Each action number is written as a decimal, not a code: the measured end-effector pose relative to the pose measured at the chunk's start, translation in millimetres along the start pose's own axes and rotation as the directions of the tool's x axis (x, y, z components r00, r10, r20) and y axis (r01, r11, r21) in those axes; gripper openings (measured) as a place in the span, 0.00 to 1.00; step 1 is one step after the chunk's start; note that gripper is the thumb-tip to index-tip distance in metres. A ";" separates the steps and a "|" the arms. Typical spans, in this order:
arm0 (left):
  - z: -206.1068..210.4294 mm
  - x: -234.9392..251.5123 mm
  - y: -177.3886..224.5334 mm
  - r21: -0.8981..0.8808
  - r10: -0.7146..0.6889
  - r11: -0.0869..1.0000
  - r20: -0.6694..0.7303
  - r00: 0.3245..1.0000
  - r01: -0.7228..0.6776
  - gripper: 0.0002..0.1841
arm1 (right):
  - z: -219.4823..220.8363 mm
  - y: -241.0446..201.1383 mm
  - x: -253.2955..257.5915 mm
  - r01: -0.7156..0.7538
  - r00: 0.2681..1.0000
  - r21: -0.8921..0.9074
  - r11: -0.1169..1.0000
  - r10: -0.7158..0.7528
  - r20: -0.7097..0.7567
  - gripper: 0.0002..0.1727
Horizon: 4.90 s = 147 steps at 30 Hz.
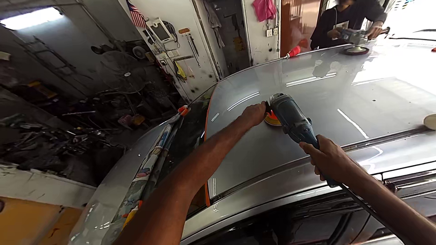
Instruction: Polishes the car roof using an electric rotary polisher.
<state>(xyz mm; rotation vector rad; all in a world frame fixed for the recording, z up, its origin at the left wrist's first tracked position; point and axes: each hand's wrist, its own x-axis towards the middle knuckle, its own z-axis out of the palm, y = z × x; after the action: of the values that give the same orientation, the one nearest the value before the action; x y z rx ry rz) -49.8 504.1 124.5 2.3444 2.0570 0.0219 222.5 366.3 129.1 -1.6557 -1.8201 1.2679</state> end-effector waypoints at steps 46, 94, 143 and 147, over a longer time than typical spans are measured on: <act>13.0 -106.8 -16.8 -0.058 -0.245 0.967 0.061 0.968 0.249 0.22 | 26.8 2.0 -37.5 0.123 0.980 -0.186 0.975 -0.090 0.178 0.22; 23.4 -182.3 102.5 0.058 -0.313 0.949 0.094 0.945 0.309 0.22 | -20.5 100.8 -133.6 0.209 0.974 -0.235 0.949 -0.182 0.131 0.29; 42.9 -257.3 25.1 -0.038 -0.386 0.920 0.097 0.917 0.391 0.22 | 64.0 81.9 -132.6 0.433 0.901 -0.329 0.839 -0.408 0.145 0.28; 59.6 -303.0 -5.6 -0.050 -0.523 0.847 0.099 0.847 0.529 0.21 | 101.8 63.8 -124.4 0.496 0.868 -0.351 0.794 -0.446 0.217 0.28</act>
<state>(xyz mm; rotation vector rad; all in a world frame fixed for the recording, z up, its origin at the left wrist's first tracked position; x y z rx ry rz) -93.3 204.0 66.1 1.6295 2.5253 -0.0062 211.8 207.9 60.5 -1.1746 -2.4985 0.8280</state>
